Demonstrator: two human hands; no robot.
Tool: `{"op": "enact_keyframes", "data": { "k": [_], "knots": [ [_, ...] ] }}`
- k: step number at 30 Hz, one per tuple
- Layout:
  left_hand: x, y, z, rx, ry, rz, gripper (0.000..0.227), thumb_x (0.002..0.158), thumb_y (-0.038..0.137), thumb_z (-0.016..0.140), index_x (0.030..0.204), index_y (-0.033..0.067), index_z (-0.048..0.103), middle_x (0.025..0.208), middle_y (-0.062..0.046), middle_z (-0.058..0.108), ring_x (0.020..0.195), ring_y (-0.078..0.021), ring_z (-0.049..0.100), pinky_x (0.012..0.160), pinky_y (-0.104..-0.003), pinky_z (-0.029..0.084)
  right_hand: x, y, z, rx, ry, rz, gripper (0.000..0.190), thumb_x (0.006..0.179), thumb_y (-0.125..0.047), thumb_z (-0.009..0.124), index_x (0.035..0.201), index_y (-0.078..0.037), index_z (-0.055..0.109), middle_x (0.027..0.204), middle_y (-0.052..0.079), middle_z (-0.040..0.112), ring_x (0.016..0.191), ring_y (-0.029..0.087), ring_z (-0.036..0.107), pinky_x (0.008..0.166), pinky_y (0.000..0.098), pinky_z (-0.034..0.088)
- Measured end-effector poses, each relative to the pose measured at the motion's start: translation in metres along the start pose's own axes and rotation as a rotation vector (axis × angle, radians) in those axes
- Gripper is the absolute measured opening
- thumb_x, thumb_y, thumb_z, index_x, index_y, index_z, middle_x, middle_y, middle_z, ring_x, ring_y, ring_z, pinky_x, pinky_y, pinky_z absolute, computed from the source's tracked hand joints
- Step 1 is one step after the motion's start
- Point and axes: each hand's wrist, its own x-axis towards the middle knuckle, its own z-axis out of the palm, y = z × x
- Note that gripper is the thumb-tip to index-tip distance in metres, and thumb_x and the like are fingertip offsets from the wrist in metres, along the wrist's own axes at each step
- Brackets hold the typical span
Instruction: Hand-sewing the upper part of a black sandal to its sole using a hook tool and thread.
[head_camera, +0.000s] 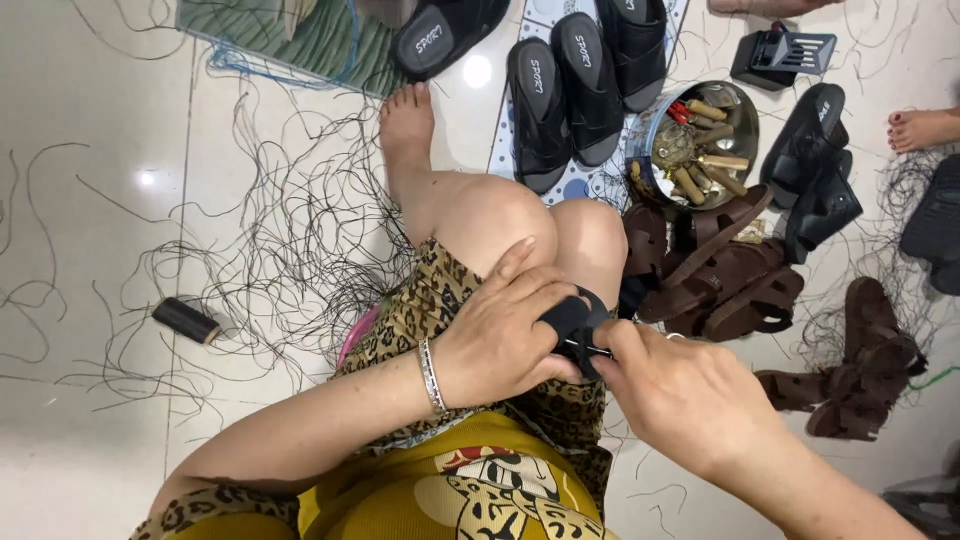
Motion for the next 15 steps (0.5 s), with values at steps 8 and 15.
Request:
{"op": "enact_keyframes", "data": {
  "k": [8, 15],
  "knots": [
    [-0.015, 0.019, -0.040, -1.085, -0.250, -0.379, 0.017, 0.086, 0.008, 0.077, 0.102, 0.0043, 0.071, 0.113, -0.003, 0.072, 0.090, -0.0116, 0.064, 0.089, -0.026, 0.055, -0.012, 0.002, 0.010, 0.092, 0.209, -0.079, 0.027, 0.088, -0.024, 0.068, 0.112, -0.013, 0.062, 0.093, 0.007, 0.070, 0.059, 0.027, 0.070, 0.050, 0.0389, 0.055],
    [-0.011, 0.013, -0.002, -0.417, -0.289, -0.639, 0.016, 0.092, 0.009, 0.065, 0.106, 0.0017, 0.067, 0.076, -0.005, 0.067, 0.051, -0.0123, 0.060, 0.049, -0.023, 0.055, -0.016, -0.006, 0.001, 0.076, 0.387, -0.129, 0.027, 0.086, -0.017, 0.073, 0.110, -0.007, 0.065, 0.093, 0.004, 0.073, 0.060, 0.019, 0.068, 0.051, 0.0333, 0.053]
  ]
}}
